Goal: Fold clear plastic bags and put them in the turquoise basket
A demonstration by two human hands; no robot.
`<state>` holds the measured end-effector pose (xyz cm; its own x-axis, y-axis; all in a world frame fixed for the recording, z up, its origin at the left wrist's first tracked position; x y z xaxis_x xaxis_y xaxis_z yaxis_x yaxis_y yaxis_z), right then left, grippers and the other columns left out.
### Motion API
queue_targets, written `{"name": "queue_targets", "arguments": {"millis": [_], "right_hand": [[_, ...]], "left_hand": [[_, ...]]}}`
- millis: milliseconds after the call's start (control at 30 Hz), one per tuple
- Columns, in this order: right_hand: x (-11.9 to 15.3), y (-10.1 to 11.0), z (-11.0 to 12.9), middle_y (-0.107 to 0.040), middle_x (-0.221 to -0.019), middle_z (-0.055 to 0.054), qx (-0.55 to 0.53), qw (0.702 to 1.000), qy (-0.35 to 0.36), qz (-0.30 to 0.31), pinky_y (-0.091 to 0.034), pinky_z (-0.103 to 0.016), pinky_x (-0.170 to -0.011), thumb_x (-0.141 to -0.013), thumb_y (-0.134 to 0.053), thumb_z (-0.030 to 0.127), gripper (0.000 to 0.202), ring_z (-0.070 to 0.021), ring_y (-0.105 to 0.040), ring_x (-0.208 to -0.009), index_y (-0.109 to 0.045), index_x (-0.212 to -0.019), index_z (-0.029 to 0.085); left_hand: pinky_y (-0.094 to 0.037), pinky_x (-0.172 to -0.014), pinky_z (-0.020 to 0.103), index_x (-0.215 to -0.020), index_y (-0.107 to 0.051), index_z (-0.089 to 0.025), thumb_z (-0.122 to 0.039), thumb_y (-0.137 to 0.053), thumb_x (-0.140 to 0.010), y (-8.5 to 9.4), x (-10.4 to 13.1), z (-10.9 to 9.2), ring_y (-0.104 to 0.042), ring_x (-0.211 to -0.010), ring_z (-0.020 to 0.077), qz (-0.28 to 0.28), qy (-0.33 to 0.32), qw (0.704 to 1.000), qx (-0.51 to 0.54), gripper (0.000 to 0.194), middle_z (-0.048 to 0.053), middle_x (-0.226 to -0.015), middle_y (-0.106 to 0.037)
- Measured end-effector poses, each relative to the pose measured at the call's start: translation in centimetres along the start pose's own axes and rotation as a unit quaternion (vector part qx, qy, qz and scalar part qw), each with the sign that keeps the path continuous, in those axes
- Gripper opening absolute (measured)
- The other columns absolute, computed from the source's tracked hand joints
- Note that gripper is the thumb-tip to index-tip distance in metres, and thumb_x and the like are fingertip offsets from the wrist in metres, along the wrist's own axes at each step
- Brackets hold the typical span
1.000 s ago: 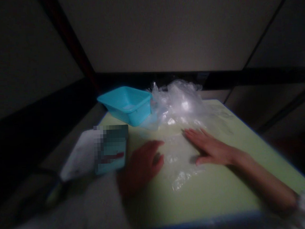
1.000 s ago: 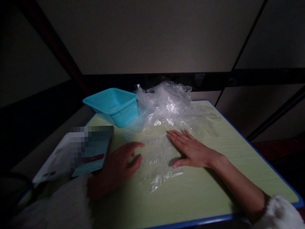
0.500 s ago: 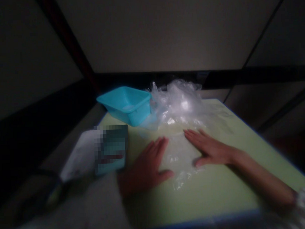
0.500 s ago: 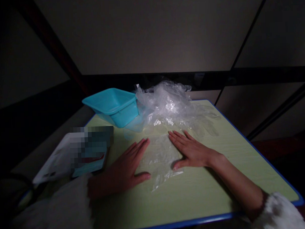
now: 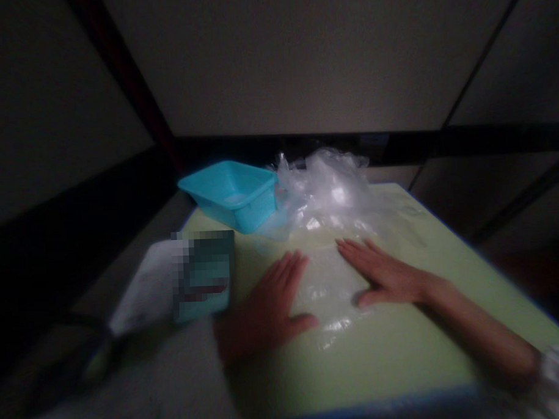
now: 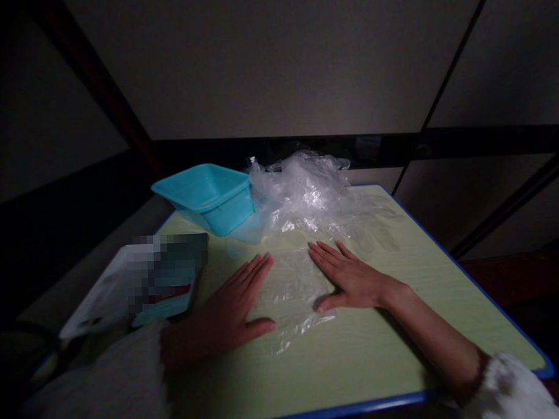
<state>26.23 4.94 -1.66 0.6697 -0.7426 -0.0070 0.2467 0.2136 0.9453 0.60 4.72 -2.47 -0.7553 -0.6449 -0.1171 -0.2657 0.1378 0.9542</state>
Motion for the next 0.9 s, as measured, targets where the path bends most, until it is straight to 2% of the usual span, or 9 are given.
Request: {"name": "queue_targets", "arguments": {"millis": [133,267,367,433,467,567,633,767,900], "right_hand": [[0.1,0.1,-0.1,-0.006,-0.156,-0.015,-0.003,1.000,-0.001,0.004,-0.005,-0.057,-0.114,-0.079,-0.049,0.071,0.100,-0.0326,-0.009,-0.143,-0.002,-0.151,0.020],[0.3,0.9,0.1,-0.006,-0.157,-0.012,-0.010,0.999,0.010,-0.028,-0.006,-0.058,-0.113,-0.083,-0.048,0.067,0.092,-0.0320,-0.008,-0.143,-0.005,-0.151,0.024],[0.3,2.2,1.2,-0.029,-0.152,-0.011,-0.050,0.996,0.037,-0.063,-0.019,-0.054,-0.112,-0.087,-0.051,0.057,0.071,-0.0296,-0.027,-0.139,-0.030,-0.146,0.024],[0.3,3.0,2.1,-0.054,-0.134,-0.010,-0.104,0.991,0.054,-0.068,-0.038,-0.045,-0.104,-0.093,-0.048,0.047,0.044,-0.0247,-0.049,-0.124,-0.053,-0.129,0.022],[0.2,3.4,2.5,-0.061,-0.123,-0.010,-0.128,0.988,0.056,-0.068,-0.044,-0.041,-0.097,-0.095,-0.047,0.042,0.036,-0.0224,-0.057,-0.114,-0.059,-0.120,0.020],[0.0,3.7,3.2,-0.067,-0.099,-0.008,-0.168,0.983,0.055,-0.056,-0.051,-0.033,-0.080,-0.097,-0.045,0.035,0.028,-0.0180,-0.063,-0.091,-0.065,-0.104,0.016],[0.0,3.7,3.3,-0.066,-0.095,-0.008,-0.176,0.982,0.057,-0.046,-0.050,-0.032,-0.077,-0.096,-0.046,0.033,0.026,-0.0172,-0.063,-0.086,-0.065,-0.100,0.016],[0.3,3.6,3.6,-0.065,-0.090,-0.007,-0.180,0.981,0.074,-0.020,-0.050,-0.032,-0.075,-0.094,-0.051,0.030,0.022,-0.0171,-0.061,-0.084,-0.068,-0.089,0.016],[0.9,3.6,4.2,-0.066,-0.081,-0.004,-0.164,0.982,0.082,0.044,-0.049,-0.031,-0.071,-0.091,-0.055,0.026,0.020,-0.0168,-0.062,-0.077,-0.070,-0.080,0.019]], "left_hand": [[-0.020,-0.115,0.049,-0.148,-0.006,-0.015,-0.056,-0.055,-0.082,-0.3,0.0,0.3,-0.009,-0.144,0.0320,-0.009,0.001,1.000,0.011,0.092,0.020,-0.155,-0.013],[-0.019,-0.115,0.050,-0.147,-0.013,-0.015,-0.052,-0.056,-0.083,-0.2,0.1,0.2,-0.011,-0.144,0.0314,-0.030,0.005,0.999,0.042,0.085,0.018,-0.156,-0.014],[-0.027,-0.113,0.048,-0.143,-0.024,-0.014,-0.039,-0.050,-0.088,0.8,0.1,-0.1,-0.029,-0.139,0.0290,-0.064,0.073,0.989,0.113,0.066,0.017,-0.151,-0.029],[-0.036,-0.109,0.045,-0.133,-0.040,-0.016,-0.033,-0.045,-0.090,1.8,0.0,-0.5,-0.043,-0.130,0.0264,-0.107,0.103,0.972,0.180,0.046,0.014,-0.139,-0.047],[-0.039,-0.106,0.043,-0.123,-0.050,-0.017,-0.032,-0.043,-0.091,2.3,-0.2,-0.8,-0.048,-0.126,0.0253,-0.125,0.104,0.964,0.211,0.036,0.012,-0.130,-0.055],[-0.044,-0.100,0.038,-0.088,-0.063,-0.020,-0.027,-0.042,-0.090,3.0,-0.6,-1.3,-0.052,-0.120,0.0236,-0.141,0.096,0.952,0.253,0.022,0.007,-0.104,-0.067],[-0.045,-0.098,0.036,-0.080,-0.063,-0.020,-0.024,-0.043,-0.089,2.8,-0.7,-1.2,-0.055,-0.115,0.0221,-0.128,0.107,0.953,0.254,0.022,0.005,-0.098,-0.067],[-0.050,-0.088,0.032,-0.089,-0.062,-0.020,-0.025,-0.044,-0.090,1.7,-0.6,-0.2,-0.063,-0.097,0.0186,-0.124,0.128,0.938,0.297,0.019,0.005,-0.105,-0.067],[-0.053,-0.076,0.030,-0.114,-0.051,-0.021,-0.026,-0.045,-0.090,1.2,-0.4,0.3,-0.067,-0.084,0.0170,-0.131,0.140,0.918,0.346,0.025,0.002,-0.089,-0.070]]}}
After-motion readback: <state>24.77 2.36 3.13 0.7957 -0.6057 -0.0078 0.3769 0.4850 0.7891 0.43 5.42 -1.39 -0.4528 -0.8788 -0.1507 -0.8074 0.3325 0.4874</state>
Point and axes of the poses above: each hand's wrist, its own x-axis away from the middle knuckle, its own y-axis out of the back of the hand, z = x × y, the point moved 3 cm from there along -x, towards the middle knuckle
